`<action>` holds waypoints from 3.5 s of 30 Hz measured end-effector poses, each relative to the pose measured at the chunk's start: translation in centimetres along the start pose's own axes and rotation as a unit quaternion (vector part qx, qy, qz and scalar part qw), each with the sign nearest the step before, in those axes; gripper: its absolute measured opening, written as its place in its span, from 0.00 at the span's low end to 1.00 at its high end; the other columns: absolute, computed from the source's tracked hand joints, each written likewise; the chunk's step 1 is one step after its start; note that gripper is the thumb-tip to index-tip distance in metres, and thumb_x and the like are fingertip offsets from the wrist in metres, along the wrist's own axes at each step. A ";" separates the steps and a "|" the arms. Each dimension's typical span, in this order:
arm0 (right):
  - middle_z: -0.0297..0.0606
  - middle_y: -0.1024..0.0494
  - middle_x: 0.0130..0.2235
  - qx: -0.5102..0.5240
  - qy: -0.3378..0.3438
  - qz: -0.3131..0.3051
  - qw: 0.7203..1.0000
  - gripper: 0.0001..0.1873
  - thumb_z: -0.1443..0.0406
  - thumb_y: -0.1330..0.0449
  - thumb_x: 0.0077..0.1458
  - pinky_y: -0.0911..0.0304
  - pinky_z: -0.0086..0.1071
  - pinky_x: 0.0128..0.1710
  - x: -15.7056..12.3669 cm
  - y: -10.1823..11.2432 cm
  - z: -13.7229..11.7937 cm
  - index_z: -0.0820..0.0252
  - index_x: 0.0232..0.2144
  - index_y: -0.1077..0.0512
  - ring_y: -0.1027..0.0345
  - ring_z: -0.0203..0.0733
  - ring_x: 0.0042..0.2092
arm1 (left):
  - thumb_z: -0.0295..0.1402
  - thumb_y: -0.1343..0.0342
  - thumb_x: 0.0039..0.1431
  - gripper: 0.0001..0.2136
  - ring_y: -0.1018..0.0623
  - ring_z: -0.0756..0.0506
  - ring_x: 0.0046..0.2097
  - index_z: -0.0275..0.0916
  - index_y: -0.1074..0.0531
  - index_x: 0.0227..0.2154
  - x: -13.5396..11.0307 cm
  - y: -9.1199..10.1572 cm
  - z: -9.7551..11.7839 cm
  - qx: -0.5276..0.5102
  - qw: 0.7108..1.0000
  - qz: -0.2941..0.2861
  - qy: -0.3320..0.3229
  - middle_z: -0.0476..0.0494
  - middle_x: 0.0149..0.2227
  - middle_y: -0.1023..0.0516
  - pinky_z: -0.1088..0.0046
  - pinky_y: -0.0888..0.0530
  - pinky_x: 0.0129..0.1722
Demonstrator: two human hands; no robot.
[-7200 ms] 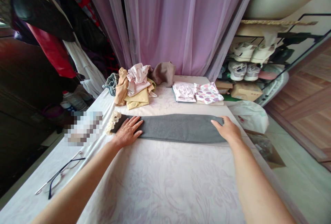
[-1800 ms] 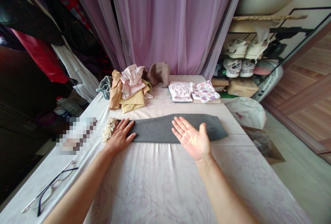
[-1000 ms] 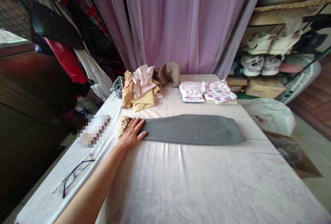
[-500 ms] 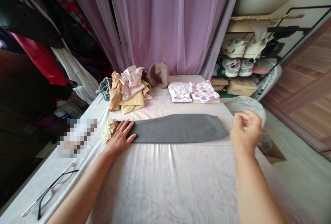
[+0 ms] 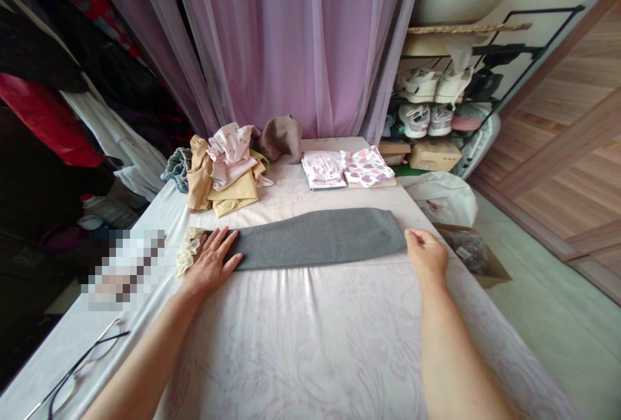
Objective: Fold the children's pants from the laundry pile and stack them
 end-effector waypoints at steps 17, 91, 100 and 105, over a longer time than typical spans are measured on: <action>0.46 0.18 0.30 0.025 -0.004 -0.020 0.999 0.23 0.49 0.43 0.43 0.33 0.40 0.37 -0.2 -0.4 0.3 0.61 0.29 0.21 0.27 0.50 0.34 | 0.52 0.58 0.64 0.30 0.43 0.33 0.67 0.41 0.38 0.63 0.1 0.2 0.2 -0.005 1.000 -0.005 -0.002 0.38 0.67 0.41 0.49 0.43 0.65; 0.44 0.21 0.50 -0.104 0.477 -0.183 0.853 0.19 0.57 0.51 0.62 0.37 0.44 0.52 -13.5 -9.3 -11.3 0.56 0.42 0.23 0.30 0.49 0.52 | 0.51 0.56 0.61 0.24 0.26 0.34 0.54 0.37 0.25 0.41 -3.1 4.9 -6.4 -0.066 0.932 -0.068 0.349 0.32 0.51 0.24 0.60 0.29 0.48; 0.44 0.21 0.49 -0.097 0.481 -0.185 0.851 0.19 0.57 0.52 0.62 0.36 0.44 0.51 -13.4 -9.1 -11.3 0.55 0.43 0.23 0.29 0.50 0.52 | 0.47 0.55 0.62 0.21 0.33 0.34 0.61 0.36 0.30 0.47 -3.1 4.2 -5.1 -0.003 0.931 -0.077 0.356 0.28 0.57 0.28 0.53 0.40 0.58; 0.43 0.21 0.49 -0.090 0.477 -0.187 0.854 0.19 0.57 0.51 0.62 0.36 0.43 0.51 -13.4 -9.2 -11.3 0.54 0.43 0.23 0.30 0.49 0.52 | 0.47 0.54 0.61 0.18 0.23 0.36 0.49 0.37 0.31 0.42 -3.3 5.1 -4.5 -0.034 0.921 -0.081 0.380 0.31 0.45 0.21 0.64 0.31 0.43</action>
Point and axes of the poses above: each hand's wrist, its own x-axis towards the middle knuckle, its own y-axis out of the back of the hand, z = x × y, the point moved 7 cm from there along x, towards the middle knuckle
